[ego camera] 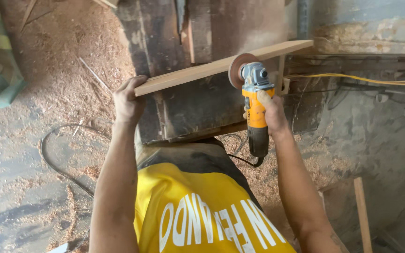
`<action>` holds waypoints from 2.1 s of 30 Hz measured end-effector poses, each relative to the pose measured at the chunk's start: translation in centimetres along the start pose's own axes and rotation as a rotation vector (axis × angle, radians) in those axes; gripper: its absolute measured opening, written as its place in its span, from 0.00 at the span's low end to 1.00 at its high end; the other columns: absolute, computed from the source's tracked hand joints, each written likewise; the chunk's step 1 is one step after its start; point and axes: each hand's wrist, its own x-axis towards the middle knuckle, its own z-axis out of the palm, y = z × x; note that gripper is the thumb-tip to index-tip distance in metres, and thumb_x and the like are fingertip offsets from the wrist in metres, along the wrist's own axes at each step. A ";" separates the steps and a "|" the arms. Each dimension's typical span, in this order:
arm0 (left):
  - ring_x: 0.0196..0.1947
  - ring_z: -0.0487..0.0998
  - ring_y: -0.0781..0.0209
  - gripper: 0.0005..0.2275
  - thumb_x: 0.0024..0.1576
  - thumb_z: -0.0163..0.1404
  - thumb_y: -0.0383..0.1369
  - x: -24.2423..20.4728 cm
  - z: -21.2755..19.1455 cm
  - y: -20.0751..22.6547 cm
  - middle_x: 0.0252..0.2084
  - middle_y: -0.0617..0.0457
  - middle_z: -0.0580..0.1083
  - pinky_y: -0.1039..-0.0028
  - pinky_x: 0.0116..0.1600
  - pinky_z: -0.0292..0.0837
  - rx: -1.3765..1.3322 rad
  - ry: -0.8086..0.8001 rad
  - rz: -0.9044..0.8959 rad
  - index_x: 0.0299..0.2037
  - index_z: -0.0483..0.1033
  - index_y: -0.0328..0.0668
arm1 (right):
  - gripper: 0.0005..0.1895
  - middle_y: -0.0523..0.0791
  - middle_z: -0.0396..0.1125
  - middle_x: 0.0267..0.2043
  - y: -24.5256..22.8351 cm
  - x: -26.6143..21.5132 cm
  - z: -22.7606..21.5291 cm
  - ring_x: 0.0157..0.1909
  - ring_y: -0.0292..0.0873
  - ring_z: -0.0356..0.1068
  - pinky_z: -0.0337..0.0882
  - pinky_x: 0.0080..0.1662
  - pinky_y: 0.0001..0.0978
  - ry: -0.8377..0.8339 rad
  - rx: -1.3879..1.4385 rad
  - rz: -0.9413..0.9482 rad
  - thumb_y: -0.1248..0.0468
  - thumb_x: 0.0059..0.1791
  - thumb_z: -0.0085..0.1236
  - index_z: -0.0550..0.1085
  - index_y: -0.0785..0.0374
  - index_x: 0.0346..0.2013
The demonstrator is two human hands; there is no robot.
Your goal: The person uses an angle grinder with a sanding disc to smooth the surface of a wooden plank. They hold the plank with one hand and move the grinder back and forth along its length, generating sawdust.
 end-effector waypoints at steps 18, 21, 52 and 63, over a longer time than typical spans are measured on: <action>0.53 0.84 0.49 0.06 0.65 0.53 0.17 -1.0 0.7 -1.2 0.49 0.42 0.81 0.67 0.60 0.82 0.157 0.007 0.027 0.48 0.80 0.33 | 0.34 0.49 0.70 0.36 -0.6 4.5 -19.8 0.32 0.45 0.73 0.77 0.35 0.39 0.295 0.150 0.070 0.36 0.54 0.46 0.71 0.63 0.55; 0.52 0.84 0.50 0.06 0.66 0.54 0.18 -0.9 0.9 -1.4 0.50 0.42 0.81 0.69 0.58 0.82 0.173 0.011 -0.002 0.48 0.80 0.35 | 0.37 0.50 0.71 0.34 -0.6 5.4 -21.9 0.31 0.47 0.74 0.78 0.35 0.40 0.373 0.139 0.046 0.31 0.52 0.46 0.72 0.60 0.54; 0.45 0.84 0.54 0.06 0.58 0.56 0.28 -0.5 0.9 -2.5 0.46 0.51 0.82 0.65 0.50 0.81 0.095 0.031 -0.005 0.44 0.79 0.46 | 0.21 0.45 0.72 0.41 1.6 -2.2 19.4 0.38 0.36 0.72 0.76 0.40 0.28 -0.350 -0.195 -0.066 0.53 0.54 0.54 0.72 0.67 0.53; 0.48 0.84 0.49 0.10 0.56 0.50 0.22 0.2 -0.9 -0.1 0.45 0.47 0.82 0.63 0.52 0.80 0.171 0.066 0.058 0.44 0.81 0.43 | 0.18 0.45 0.71 0.40 1.3 -2.4 15.4 0.36 0.36 0.71 0.74 0.39 0.29 -0.209 -0.163 -0.014 0.54 0.54 0.54 0.73 0.67 0.49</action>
